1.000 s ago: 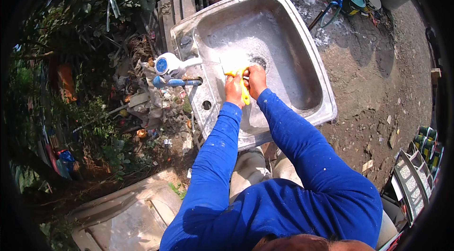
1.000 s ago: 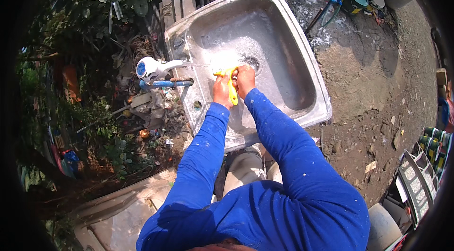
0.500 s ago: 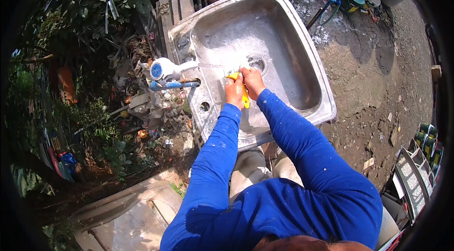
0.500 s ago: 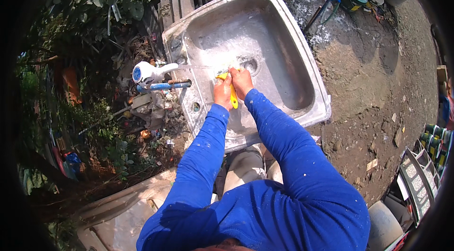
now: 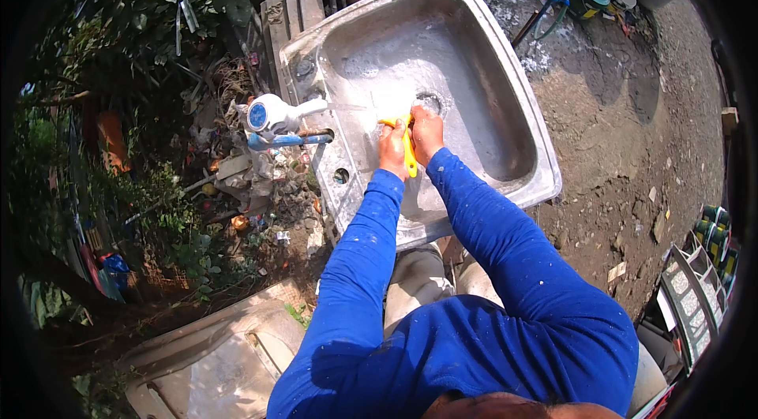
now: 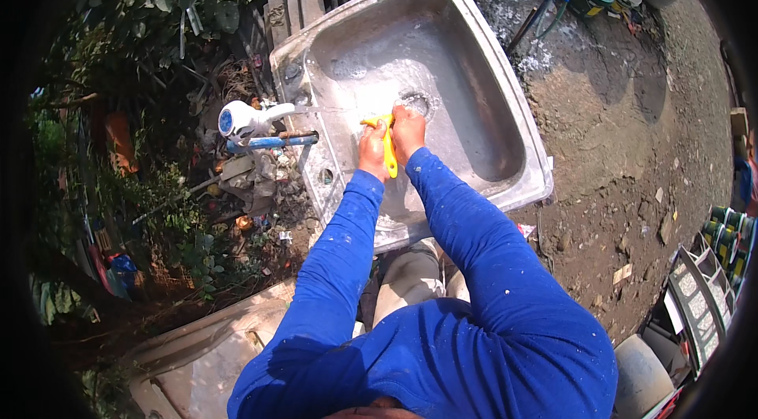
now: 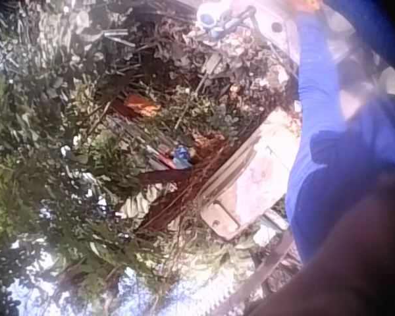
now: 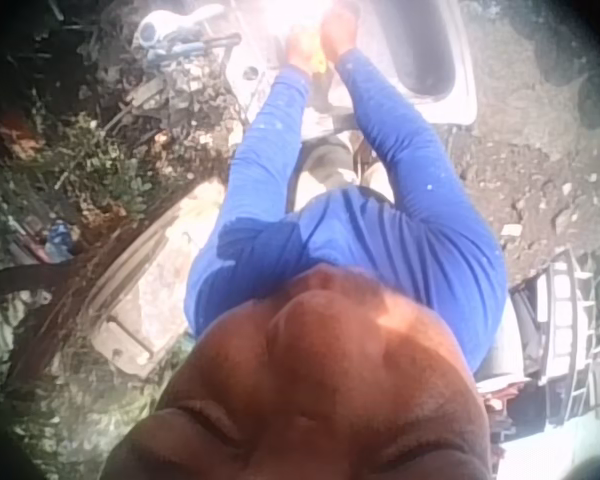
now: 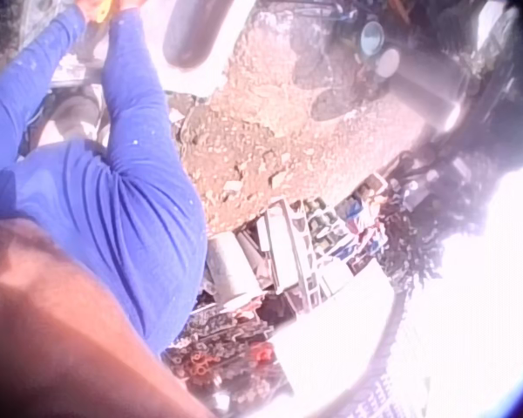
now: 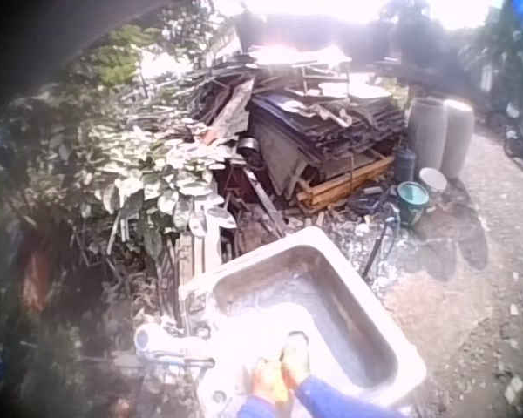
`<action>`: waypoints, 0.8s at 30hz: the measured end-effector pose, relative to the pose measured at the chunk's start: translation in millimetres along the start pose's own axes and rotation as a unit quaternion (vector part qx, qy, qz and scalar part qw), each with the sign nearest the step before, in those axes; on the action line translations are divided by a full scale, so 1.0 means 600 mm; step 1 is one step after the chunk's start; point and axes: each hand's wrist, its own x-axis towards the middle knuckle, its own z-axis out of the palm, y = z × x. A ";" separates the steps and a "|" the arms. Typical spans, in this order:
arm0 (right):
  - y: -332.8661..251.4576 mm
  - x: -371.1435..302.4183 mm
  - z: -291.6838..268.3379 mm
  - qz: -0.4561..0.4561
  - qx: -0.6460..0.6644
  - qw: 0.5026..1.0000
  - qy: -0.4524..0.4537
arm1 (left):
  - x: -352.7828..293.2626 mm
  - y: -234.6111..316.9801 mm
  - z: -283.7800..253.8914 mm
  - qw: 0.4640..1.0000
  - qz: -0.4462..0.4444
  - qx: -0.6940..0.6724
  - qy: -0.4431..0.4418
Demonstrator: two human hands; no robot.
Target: The person uses a yellow-handled brush to scrub a green bucket and then scrubs the interior of an outdoor stainless steel sink under running water. The person rinses the brush and continues scrubbing the sink basin and drain area.
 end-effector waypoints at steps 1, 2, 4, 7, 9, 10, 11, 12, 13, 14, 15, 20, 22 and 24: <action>0.004 -0.006 0.007 0.008 -0.003 1.000 -0.004 | 0.000 -0.002 -0.002 1.000 -0.005 -0.016 -0.001; 0.006 -0.011 0.010 0.016 -0.005 1.000 -0.009 | 0.000 -0.005 -0.004 0.999 -0.020 -0.027 0.002; 0.004 -0.018 0.009 0.043 -0.010 0.997 -0.061 | -0.003 -0.005 -0.007 0.998 -0.049 -0.048 0.006; -0.012 -0.015 0.006 0.127 -0.013 0.990 -0.062 | -0.010 0.003 -0.012 0.993 -0.110 0.032 0.002; -0.047 -0.016 0.001 0.177 -0.008 0.984 -0.025 | -0.016 0.011 -0.012 0.980 -0.156 0.122 -0.007; -0.066 -0.027 0.004 0.159 -0.003 0.987 -0.013 | -0.018 0.012 -0.011 0.980 -0.167 0.103 -0.025; -0.061 -0.026 0.005 0.121 -0.014 0.993 0.000 | -0.019 0.010 -0.007 0.985 -0.131 0.109 -0.022; -0.056 -0.027 0.011 0.084 -0.028 0.996 0.011 | -0.017 0.002 -0.003 0.989 -0.093 0.112 -0.017; -0.052 -0.028 0.017 0.046 -0.042 0.998 0.022 | -0.016 -0.005 0.001 0.992 -0.055 0.115 -0.012; -0.051 -0.028 0.019 0.045 -0.024 0.998 0.029 | -0.013 -0.011 0.005 0.995 -0.038 0.094 -0.011; -0.042 -0.021 0.017 0.018 -0.028 0.999 0.024 | -0.012 -0.014 0.013 0.995 -0.028 0.100 0.010; -0.016 -0.007 0.005 -0.057 -0.044 0.997 0.027 | -0.010 0.013 0.041 0.985 -0.002 0.145 0.092; 0.002 0.002 -0.004 -0.064 -0.112 0.992 0.016 | 0.005 0.029 0.038 0.984 -0.014 0.131 0.120; 0.029 0.007 -0.010 -0.053 -0.109 0.992 0.044 | 0.027 0.035 0.019 0.984 -0.008 0.144 0.105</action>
